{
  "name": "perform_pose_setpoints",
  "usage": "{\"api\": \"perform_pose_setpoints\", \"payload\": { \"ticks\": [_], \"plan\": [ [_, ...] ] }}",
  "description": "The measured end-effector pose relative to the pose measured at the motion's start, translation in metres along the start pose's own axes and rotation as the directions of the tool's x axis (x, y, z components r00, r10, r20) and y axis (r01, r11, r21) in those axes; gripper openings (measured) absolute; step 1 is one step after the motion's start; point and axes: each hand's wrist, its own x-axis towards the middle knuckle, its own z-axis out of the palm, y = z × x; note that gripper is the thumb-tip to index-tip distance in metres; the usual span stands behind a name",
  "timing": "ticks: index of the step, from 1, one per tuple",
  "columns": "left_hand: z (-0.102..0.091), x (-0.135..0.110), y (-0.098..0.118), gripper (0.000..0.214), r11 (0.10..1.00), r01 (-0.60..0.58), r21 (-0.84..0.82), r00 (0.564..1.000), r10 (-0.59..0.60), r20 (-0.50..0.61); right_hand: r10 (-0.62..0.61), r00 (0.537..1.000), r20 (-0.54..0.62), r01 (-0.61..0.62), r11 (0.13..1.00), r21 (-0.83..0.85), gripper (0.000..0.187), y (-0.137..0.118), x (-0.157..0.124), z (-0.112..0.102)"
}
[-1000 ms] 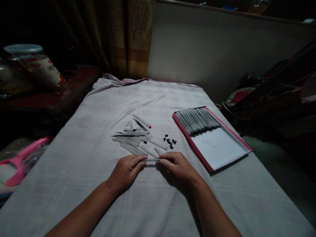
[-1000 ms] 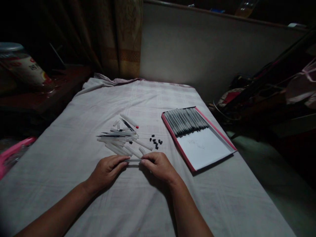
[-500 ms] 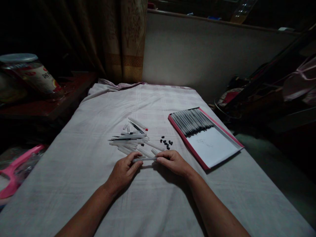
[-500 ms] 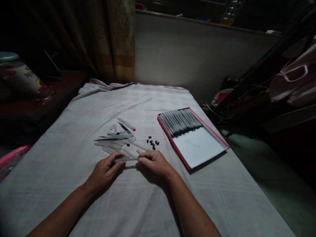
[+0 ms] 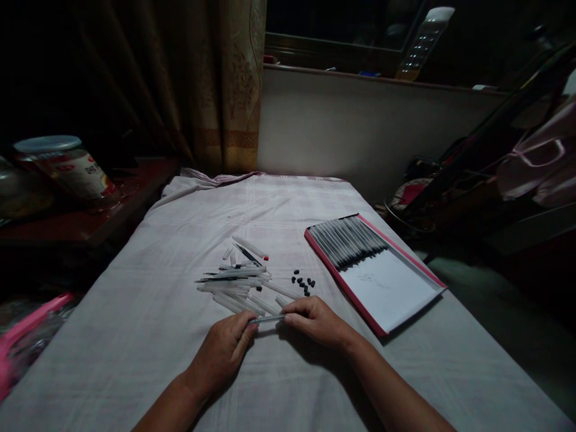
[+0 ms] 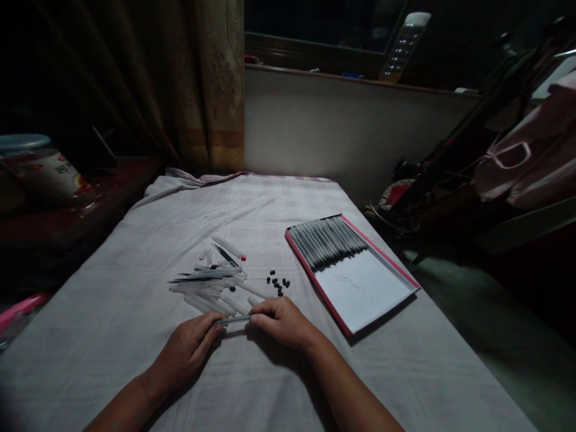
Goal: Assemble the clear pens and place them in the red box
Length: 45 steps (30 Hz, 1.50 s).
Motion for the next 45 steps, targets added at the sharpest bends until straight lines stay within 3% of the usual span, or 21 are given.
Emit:
{"api": "perform_pose_setpoints", "payload": {
  "ticks": [5,11,25,34,45],
  "plan": [
    [0.003,-0.001,-0.003,0.026,1.000,0.019,0.000,1.000,-0.019,-0.007,-0.049,0.998,0.032,0.051,0.997,-0.059,0.027,-0.006,0.004,-0.004],
    [0.003,-0.002,-0.001,0.028,0.997,0.072,-0.025,0.997,-0.072,0.026,-0.011,0.996,0.093,0.013,1.000,-0.024,0.029,-0.001,0.008,-0.003],
    [0.002,0.001,-0.001,0.028,0.990,0.141,-0.027,0.989,-0.140,0.055,-0.024,0.998,0.052,0.028,0.996,-0.080,0.032,0.005,0.006,0.000],
    [-0.005,0.002,-0.003,0.035,0.935,0.283,-0.214,0.959,-0.280,0.048,0.024,0.996,-0.084,-0.021,0.999,0.034,0.040,0.009,0.000,0.005],
    [-0.002,-0.004,-0.003,0.026,0.993,0.093,-0.071,0.992,-0.098,-0.079,0.019,0.999,-0.046,-0.020,0.999,-0.037,0.034,0.008,-0.002,0.004]
  ]
}}
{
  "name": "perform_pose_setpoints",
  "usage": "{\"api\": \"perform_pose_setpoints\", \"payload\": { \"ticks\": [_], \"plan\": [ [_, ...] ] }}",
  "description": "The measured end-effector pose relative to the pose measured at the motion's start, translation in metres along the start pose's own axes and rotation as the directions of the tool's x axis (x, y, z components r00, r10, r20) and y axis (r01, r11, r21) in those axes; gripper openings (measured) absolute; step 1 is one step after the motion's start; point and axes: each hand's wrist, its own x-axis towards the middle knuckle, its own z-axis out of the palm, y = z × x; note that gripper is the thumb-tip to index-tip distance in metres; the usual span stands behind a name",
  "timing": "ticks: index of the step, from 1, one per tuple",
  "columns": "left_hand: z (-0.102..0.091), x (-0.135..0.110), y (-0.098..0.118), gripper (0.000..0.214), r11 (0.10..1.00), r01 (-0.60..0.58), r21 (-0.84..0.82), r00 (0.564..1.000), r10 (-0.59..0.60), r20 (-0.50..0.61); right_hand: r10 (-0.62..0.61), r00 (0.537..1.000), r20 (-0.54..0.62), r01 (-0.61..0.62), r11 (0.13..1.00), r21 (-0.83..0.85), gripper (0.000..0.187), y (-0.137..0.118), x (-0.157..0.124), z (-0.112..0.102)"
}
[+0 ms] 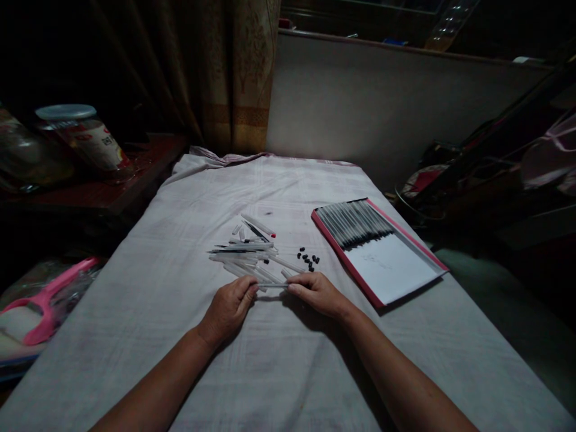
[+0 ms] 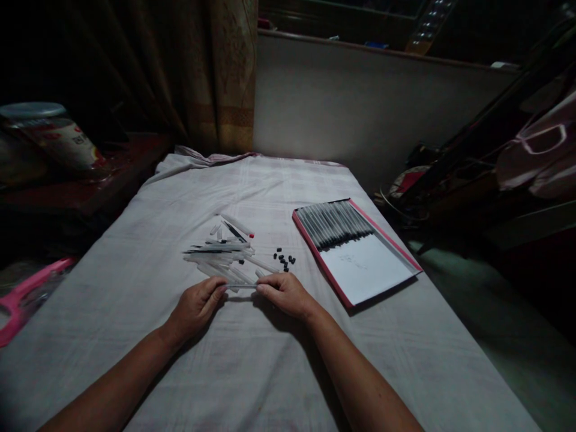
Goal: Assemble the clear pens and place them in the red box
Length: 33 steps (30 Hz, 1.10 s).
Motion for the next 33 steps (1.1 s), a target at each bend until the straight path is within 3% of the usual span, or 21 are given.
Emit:
{"api": "perform_pose_setpoints", "payload": {
  "ticks": [4,9,13,15,16,17,19,20,21,22,24,27,33],
  "plan": [
    [0.000,-0.001,-0.002,0.025,0.999,-0.047,0.001,0.999,0.047,0.005,-0.017,0.999,0.035,0.018,0.999,-0.037,0.034,0.003,0.000,0.000],
    [0.000,0.000,0.001,0.027,0.999,0.012,-0.038,1.000,-0.012,0.015,-0.029,1.000,0.006,0.030,0.995,-0.098,0.033,-0.001,-0.003,0.005],
    [0.000,0.002,0.000,0.030,0.975,0.152,-0.159,0.988,-0.145,0.054,-0.043,0.999,-0.018,0.039,0.983,-0.180,0.029,-0.011,-0.002,-0.009],
    [0.001,0.003,-0.004,0.038,0.923,0.261,-0.284,0.965,-0.254,0.059,-0.077,0.983,-0.165,0.041,0.977,-0.210,0.029,-0.010,0.002,-0.031],
    [0.001,0.004,-0.007,0.044,0.881,0.308,-0.360,0.950,-0.308,0.060,-0.097,0.954,-0.285,0.033,0.975,-0.220,0.030,-0.007,0.003,-0.046],
    [0.002,0.005,-0.009,0.049,0.832,0.346,-0.434,0.933,-0.355,0.063,-0.117,0.888,-0.446,0.012,0.973,-0.232,0.033,-0.003,0.005,-0.064],
    [0.002,0.008,-0.013,0.057,0.736,0.395,-0.549,0.903,-0.421,0.084,-0.128,0.663,-0.738,-0.108,0.959,-0.264,0.038,0.008,0.007,-0.104],
    [0.003,0.009,-0.014,0.058,0.701,0.410,-0.584,0.892,-0.441,0.097,-0.101,0.526,-0.844,-0.240,0.935,-0.261,0.038,0.014,0.008,-0.124],
    [0.003,0.010,-0.014,0.059,0.678,0.420,-0.604,0.885,-0.452,0.108,-0.055,0.419,-0.906,-0.394,0.889,-0.236,0.038,0.020,0.008,-0.142],
    [0.003,0.010,-0.014,0.059,0.666,0.426,-0.612,0.882,-0.457,0.117,-0.025,0.360,-0.933,-0.467,0.861,-0.203,0.037,0.025,0.009,-0.158],
    [0.002,0.011,-0.011,0.057,0.662,0.434,-0.611,0.878,-0.462,0.123,0.021,0.290,-0.957,-0.563,0.812,-0.153,0.035,0.034,0.011,-0.180],
    [0.002,0.012,-0.006,0.054,0.667,0.441,-0.601,0.873,-0.474,0.115,0.068,0.239,-0.969,-0.657,0.746,-0.110,0.037,0.041,0.019,-0.193],
    [0.003,0.013,-0.004,0.043,0.678,0.406,-0.613,0.884,-0.462,0.075,0.062,0.226,-0.972,-0.742,0.658,-0.130,0.037,0.047,0.044,-0.194]
  ]
}}
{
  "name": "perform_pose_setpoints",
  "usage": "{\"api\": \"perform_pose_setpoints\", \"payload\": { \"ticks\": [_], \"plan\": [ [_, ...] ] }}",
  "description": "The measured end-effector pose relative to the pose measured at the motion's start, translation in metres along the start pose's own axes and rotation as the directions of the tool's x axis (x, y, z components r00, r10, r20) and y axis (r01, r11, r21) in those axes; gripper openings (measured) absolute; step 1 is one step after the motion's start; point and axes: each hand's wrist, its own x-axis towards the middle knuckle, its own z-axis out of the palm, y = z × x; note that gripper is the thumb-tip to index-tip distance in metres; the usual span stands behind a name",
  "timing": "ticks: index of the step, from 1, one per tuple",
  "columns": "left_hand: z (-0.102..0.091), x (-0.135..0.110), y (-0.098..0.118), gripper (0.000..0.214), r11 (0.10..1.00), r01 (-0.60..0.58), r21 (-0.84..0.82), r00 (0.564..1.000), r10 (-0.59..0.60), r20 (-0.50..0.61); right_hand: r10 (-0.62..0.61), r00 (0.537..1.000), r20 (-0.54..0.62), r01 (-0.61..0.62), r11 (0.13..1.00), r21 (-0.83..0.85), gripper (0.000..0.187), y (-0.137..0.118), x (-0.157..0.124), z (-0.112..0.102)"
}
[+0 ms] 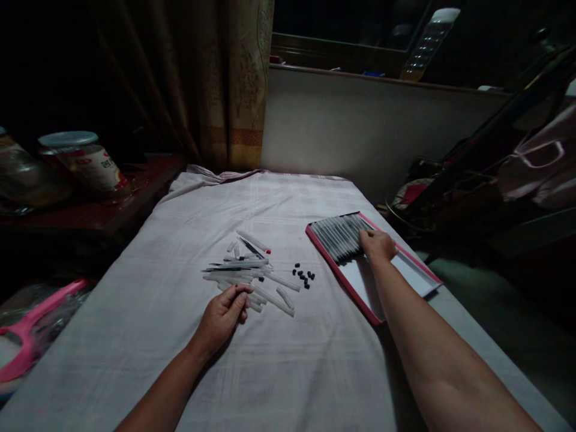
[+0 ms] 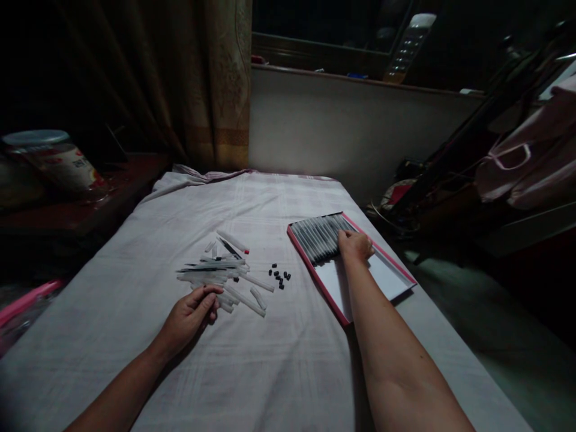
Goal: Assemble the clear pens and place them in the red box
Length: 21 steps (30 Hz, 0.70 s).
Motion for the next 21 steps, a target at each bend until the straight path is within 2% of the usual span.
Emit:
{"api": "perform_pose_setpoints", "payload": {
  "ticks": [5,10,15,17,19,20,21],
  "plan": [
    [0.000,0.000,-0.003,0.043,1.000,0.005,0.002,1.000,-0.005,0.006,-0.043,0.999,0.018,0.043,0.998,-0.043,0.033,-0.003,0.003,0.004],
    [0.000,0.001,-0.002,0.050,1.000,0.007,-0.002,1.000,-0.007,0.008,-0.106,0.994,0.016,0.106,0.994,-0.030,0.033,-0.004,-0.004,-0.007],
    [-0.002,-0.003,0.001,0.071,0.998,0.056,0.012,0.997,-0.056,0.044,-0.287,0.958,0.014,0.286,0.956,0.065,0.035,-0.013,-0.036,-0.023],
    [-0.003,-0.004,0.002,0.076,0.997,0.082,0.003,0.996,-0.082,0.045,-0.408,0.913,0.033,0.399,0.905,0.150,0.033,-0.016,-0.063,-0.026],
    [-0.004,-0.005,0.004,0.077,0.997,0.081,-0.007,0.996,-0.081,0.043,-0.612,0.789,0.048,0.561,0.750,0.350,0.031,-0.019,-0.096,-0.026],
    [-0.004,-0.005,0.004,0.077,0.998,0.069,-0.011,0.997,-0.068,0.039,-0.676,0.732,0.080,0.593,0.690,0.415,0.029,-0.021,-0.114,-0.025],
    [-0.004,-0.005,0.005,0.076,0.999,0.050,-0.016,0.998,-0.049,0.033,-0.709,0.696,0.109,0.603,0.661,0.446,0.028,-0.022,-0.131,-0.025]
  ]
}}
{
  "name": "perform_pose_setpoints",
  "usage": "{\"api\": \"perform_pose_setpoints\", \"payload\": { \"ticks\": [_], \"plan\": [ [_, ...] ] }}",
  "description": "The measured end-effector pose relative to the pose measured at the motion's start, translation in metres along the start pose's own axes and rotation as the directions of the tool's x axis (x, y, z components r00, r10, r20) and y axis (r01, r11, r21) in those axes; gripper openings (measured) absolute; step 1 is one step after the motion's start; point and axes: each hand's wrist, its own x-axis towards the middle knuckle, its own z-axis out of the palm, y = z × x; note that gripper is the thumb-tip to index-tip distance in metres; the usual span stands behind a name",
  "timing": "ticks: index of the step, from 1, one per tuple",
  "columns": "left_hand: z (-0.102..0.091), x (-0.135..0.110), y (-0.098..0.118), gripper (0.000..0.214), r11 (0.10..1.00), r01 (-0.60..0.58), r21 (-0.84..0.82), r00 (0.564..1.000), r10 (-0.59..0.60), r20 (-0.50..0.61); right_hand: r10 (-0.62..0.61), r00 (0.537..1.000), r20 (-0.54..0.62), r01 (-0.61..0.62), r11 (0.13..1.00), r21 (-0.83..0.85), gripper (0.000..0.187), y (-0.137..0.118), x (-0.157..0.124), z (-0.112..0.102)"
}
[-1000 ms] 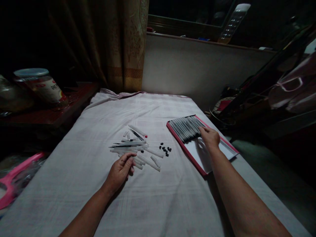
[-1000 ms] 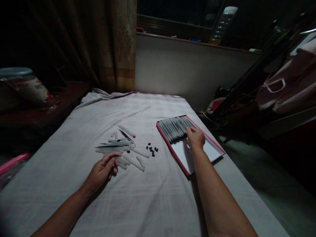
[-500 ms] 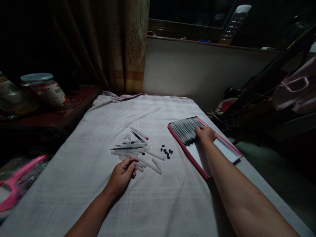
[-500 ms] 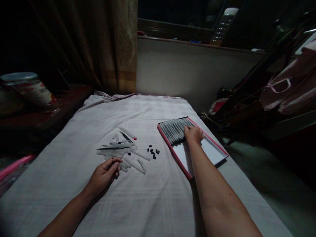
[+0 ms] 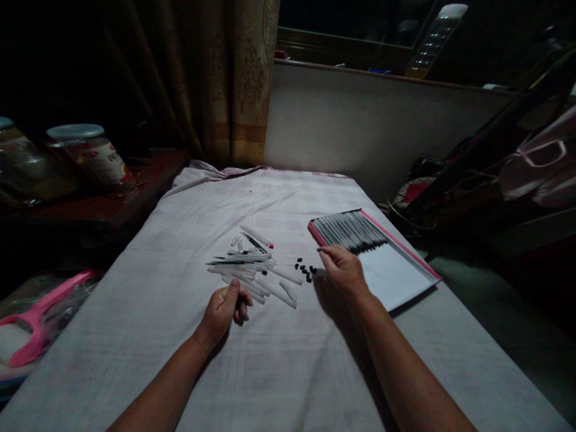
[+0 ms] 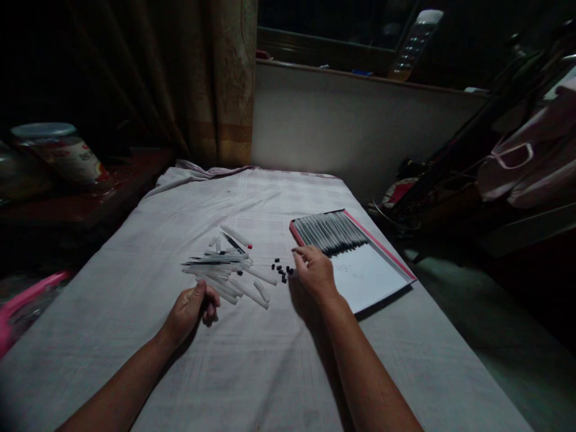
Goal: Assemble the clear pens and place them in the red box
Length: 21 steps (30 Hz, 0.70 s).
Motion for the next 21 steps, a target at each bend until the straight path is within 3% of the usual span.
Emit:
{"api": "perform_pose_setpoints", "payload": {
  "ticks": [2,5,8,11,14,17,21],
  "plan": [
    [0.001,0.000,0.001,0.070,0.999,-0.050,-0.005,0.999,0.050,-0.014,-0.022,0.991,0.133,0.026,0.999,-0.028,0.024,-0.021,-0.019,0.013],
    [0.003,0.001,0.001,0.057,0.995,-0.098,-0.006,0.995,0.098,-0.035,0.003,0.959,0.282,0.060,0.975,-0.215,0.018,-0.046,-0.037,0.024],
    [0.003,0.001,-0.001,0.051,0.996,-0.088,-0.012,0.996,0.088,-0.030,0.050,0.939,0.341,0.095,0.914,-0.394,0.015,-0.057,-0.042,0.026],
    [0.002,0.002,-0.005,0.046,0.995,-0.097,0.018,0.995,0.098,-0.023,0.082,0.942,0.326,0.070,0.901,-0.429,0.016,-0.056,-0.045,0.023],
    [0.001,0.003,-0.010,0.040,0.989,-0.123,0.077,0.991,0.126,-0.034,0.104,0.962,0.251,-0.020,0.948,-0.318,0.016,-0.049,-0.049,0.019],
    [0.002,0.002,-0.014,0.037,0.977,-0.147,0.152,0.987,0.154,-0.037,0.118,0.985,0.125,-0.115,0.993,-0.031,0.017,-0.042,-0.056,0.014],
    [0.000,0.002,-0.010,0.029,0.896,-0.263,0.359,0.948,0.308,-0.074,0.256,0.961,-0.101,-0.206,0.913,0.353,0.023,-0.036,-0.060,0.006]
  ]
}}
